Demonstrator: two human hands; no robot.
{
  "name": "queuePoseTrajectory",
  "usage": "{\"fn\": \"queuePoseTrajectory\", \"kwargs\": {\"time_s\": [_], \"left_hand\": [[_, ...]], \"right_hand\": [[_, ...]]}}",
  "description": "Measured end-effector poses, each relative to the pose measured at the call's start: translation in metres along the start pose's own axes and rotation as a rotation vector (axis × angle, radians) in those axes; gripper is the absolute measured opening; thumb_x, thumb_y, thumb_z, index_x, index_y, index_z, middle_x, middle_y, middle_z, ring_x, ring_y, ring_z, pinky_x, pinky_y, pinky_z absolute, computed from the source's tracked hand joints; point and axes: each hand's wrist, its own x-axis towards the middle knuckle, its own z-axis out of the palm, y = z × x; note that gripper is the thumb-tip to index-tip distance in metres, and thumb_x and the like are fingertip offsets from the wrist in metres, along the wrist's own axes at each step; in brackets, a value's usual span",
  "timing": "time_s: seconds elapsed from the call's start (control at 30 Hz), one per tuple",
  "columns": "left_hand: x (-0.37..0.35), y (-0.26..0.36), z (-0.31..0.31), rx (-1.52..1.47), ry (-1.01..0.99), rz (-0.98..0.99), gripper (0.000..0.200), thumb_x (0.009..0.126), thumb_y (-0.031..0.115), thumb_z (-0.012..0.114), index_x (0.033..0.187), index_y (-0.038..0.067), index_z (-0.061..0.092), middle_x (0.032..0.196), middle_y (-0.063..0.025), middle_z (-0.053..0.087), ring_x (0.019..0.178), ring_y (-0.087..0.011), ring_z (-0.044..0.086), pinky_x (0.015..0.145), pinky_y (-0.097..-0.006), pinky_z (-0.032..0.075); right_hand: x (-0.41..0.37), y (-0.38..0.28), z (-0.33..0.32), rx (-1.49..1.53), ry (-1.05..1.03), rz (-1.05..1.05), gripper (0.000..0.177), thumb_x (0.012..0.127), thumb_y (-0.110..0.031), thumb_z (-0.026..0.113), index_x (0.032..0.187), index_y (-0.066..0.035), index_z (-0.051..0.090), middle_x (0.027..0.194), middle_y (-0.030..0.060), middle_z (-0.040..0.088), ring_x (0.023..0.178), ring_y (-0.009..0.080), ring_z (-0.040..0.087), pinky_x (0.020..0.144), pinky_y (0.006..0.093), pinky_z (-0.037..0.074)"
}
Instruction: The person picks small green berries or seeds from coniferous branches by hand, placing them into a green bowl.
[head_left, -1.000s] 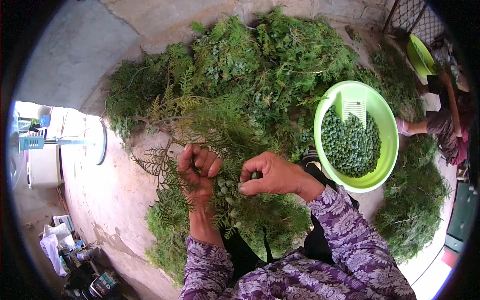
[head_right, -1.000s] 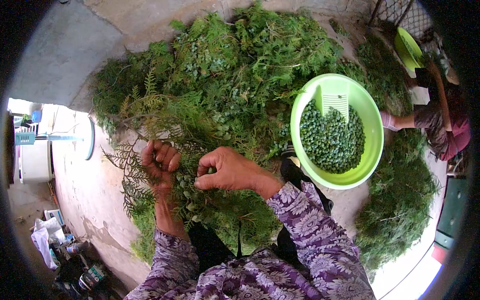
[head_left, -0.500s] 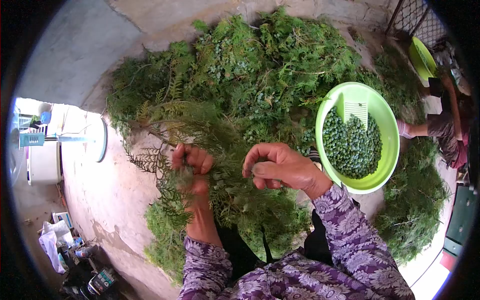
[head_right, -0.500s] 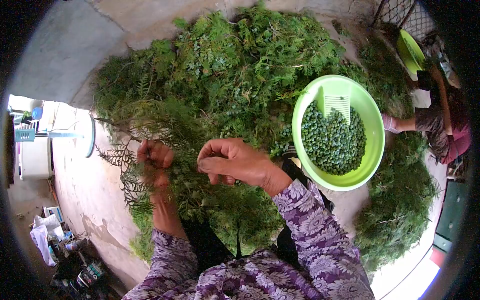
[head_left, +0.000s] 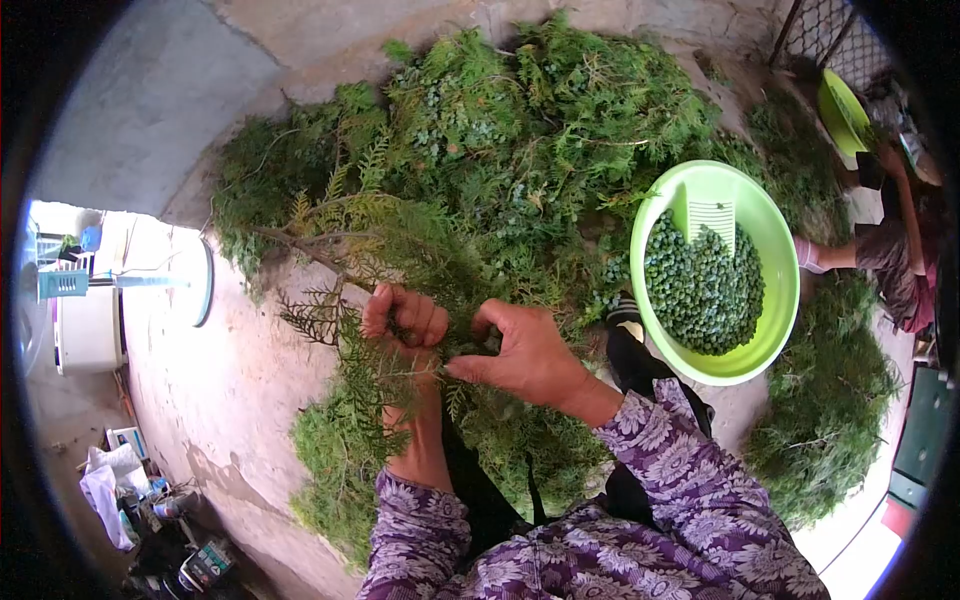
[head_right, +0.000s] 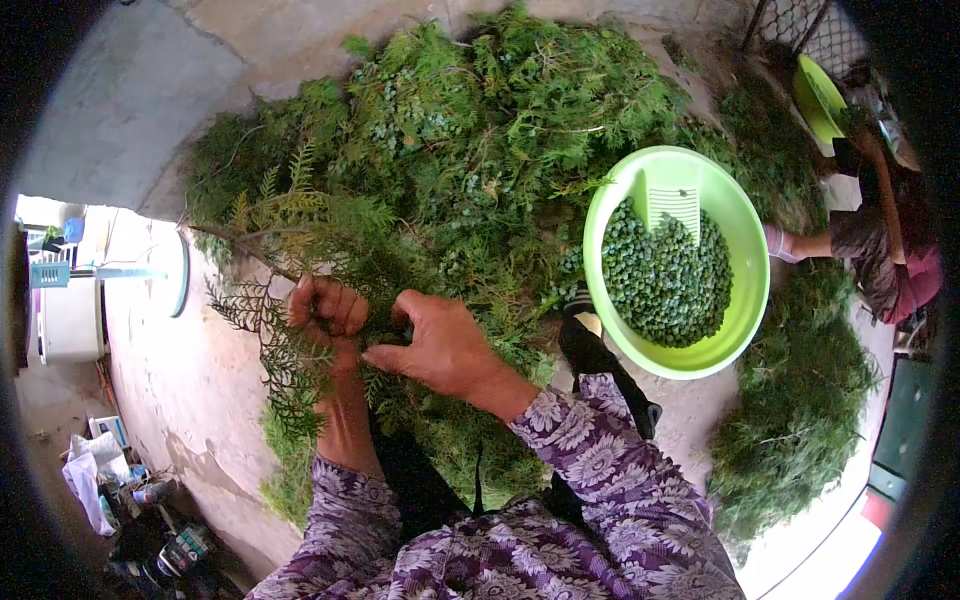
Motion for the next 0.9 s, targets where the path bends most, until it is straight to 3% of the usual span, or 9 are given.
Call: {"fn": "queuePoseTrajectory", "kwargs": {"time_s": [0.33, 0.4, 0.47, 0.6, 0.67, 0.77, 0.87, 0.9], "left_hand": [[-0.002, -0.004, 0.004, 0.039, -0.012, 0.035, 0.024, 0.083, 0.021, 0.049, 0.063, 0.009, 0.043, 0.051, 0.0024, 0.031, 0.042, -0.0088, 0.026, 0.040, -0.0243, 0.025], [-0.001, -0.006, 0.003, 0.060, -0.015, 0.028, 0.022, 0.083, 0.021, 0.050, 0.065, 0.009, 0.043, 0.051, 0.0026, 0.031, 0.044, -0.0091, 0.028, 0.041, -0.0238, 0.025], [0.003, -0.009, -0.008, 0.079, -0.166, 0.060, 0.024, 0.084, 0.024, 0.047, 0.064, 0.011, 0.044, 0.051, 0.0026, 0.030, 0.043, -0.0098, 0.027, 0.039, -0.0243, 0.024], [0.010, -0.009, -0.027, -0.088, -0.310, 0.017, 0.027, 0.086, 0.025, 0.046, 0.062, 0.012, 0.044, 0.049, 0.0024, 0.029, 0.040, -0.0099, 0.024, 0.037, -0.0249, 0.022], [0.008, -0.003, -0.023, 0.112, -0.170, 0.022, 0.027, 0.088, 0.027, 0.043, 0.068, 0.010, 0.049, 0.050, 0.0025, 0.031, 0.041, -0.0096, 0.025, 0.038, -0.0258, 0.023], [0.014, -0.001, -0.030, 0.039, -0.182, -0.043, 0.028, 0.088, 0.028, 0.043, 0.067, 0.010, 0.048, 0.050, 0.0023, 0.031, 0.041, -0.0097, 0.024, 0.039, -0.0262, 0.024], [0.013, -0.004, -0.023, 0.069, -0.240, -0.060, 0.029, 0.089, 0.028, 0.042, 0.067, 0.010, 0.047, 0.049, 0.0018, 0.031, 0.040, -0.0098, 0.024, 0.039, -0.0266, 0.023], [0.008, -0.006, -0.017, 0.094, -0.101, -0.023, 0.029, 0.089, 0.027, 0.042, 0.066, 0.010, 0.046, 0.049, 0.0015, 0.030, 0.040, -0.0100, 0.023, 0.038, -0.0265, 0.023]], "right_hand": [[-0.001, -0.001, 0.006, 0.031, 0.089, -0.067, 0.038, 0.059, -0.027, 0.073, 0.076, -0.001, 0.051, 0.065, 0.0146, 0.053, 0.058, 0.0255, 0.055, 0.054, 0.0342, 0.043], [-0.001, -0.003, 0.006, 0.030, 0.075, -0.031, 0.037, 0.061, -0.027, 0.073, 0.077, -0.001, 0.052, 0.067, 0.0121, 0.054, 0.060, 0.0201, 0.054, 0.055, 0.0312, 0.043], [-0.003, -0.003, 0.006, 0.012, 0.093, 0.018, 0.036, 0.063, -0.027, 0.072, 0.078, -0.002, 0.053, 0.069, 0.0096, 0.056, 0.062, 0.0148, 0.054, 0.056, 0.0282, 0.044], [-0.002, 0.004, 0.011, -0.019, 0.158, -0.114, 0.030, 0.063, -0.024, 0.070, 0.078, -0.003, 0.053, 0.070, 0.0127, 0.055, 0.065, 0.0229, 0.055, 0.058, 0.0321, 0.044], [-0.003, 0.004, 0.009, -0.023, 0.160, -0.157, 0.029, 0.063, -0.023, 0.068, 0.078, -0.004, 0.053, 0.070, 0.0132, 0.054, 0.066, 0.0261, 0.054, 0.059, 0.0339, 0.043], [-0.003, 0.002, 0.009, 0.025, 0.179, -0.294, 0.028, 0.063, -0.022, 0.067, 0.080, -0.004, 0.053, 0.069, 0.0122, 0.050, 0.065, 0.0299, 0.050, 0.058, 0.0373, 0.040], [-0.004, 0.005, 0.009, 0.051, 0.153, -0.291, 0.028, 0.063, -0.021, 0.067, 0.080, -0.003, 0.053, 0.069, 0.0125, 0.050, 0.067, 0.0295, 0.051, 0.060, 0.0378, 0.041], [-0.004, 0.007, 0.009, 0.076, 0.127, -0.243, 0.029, 0.063, -0.020, 0.067, 0.081, -0.002, 0.054, 0.069, 0.0131, 0.050, 0.071, 0.0294, 0.051, 0.061, 0.0381, 0.041]]}}
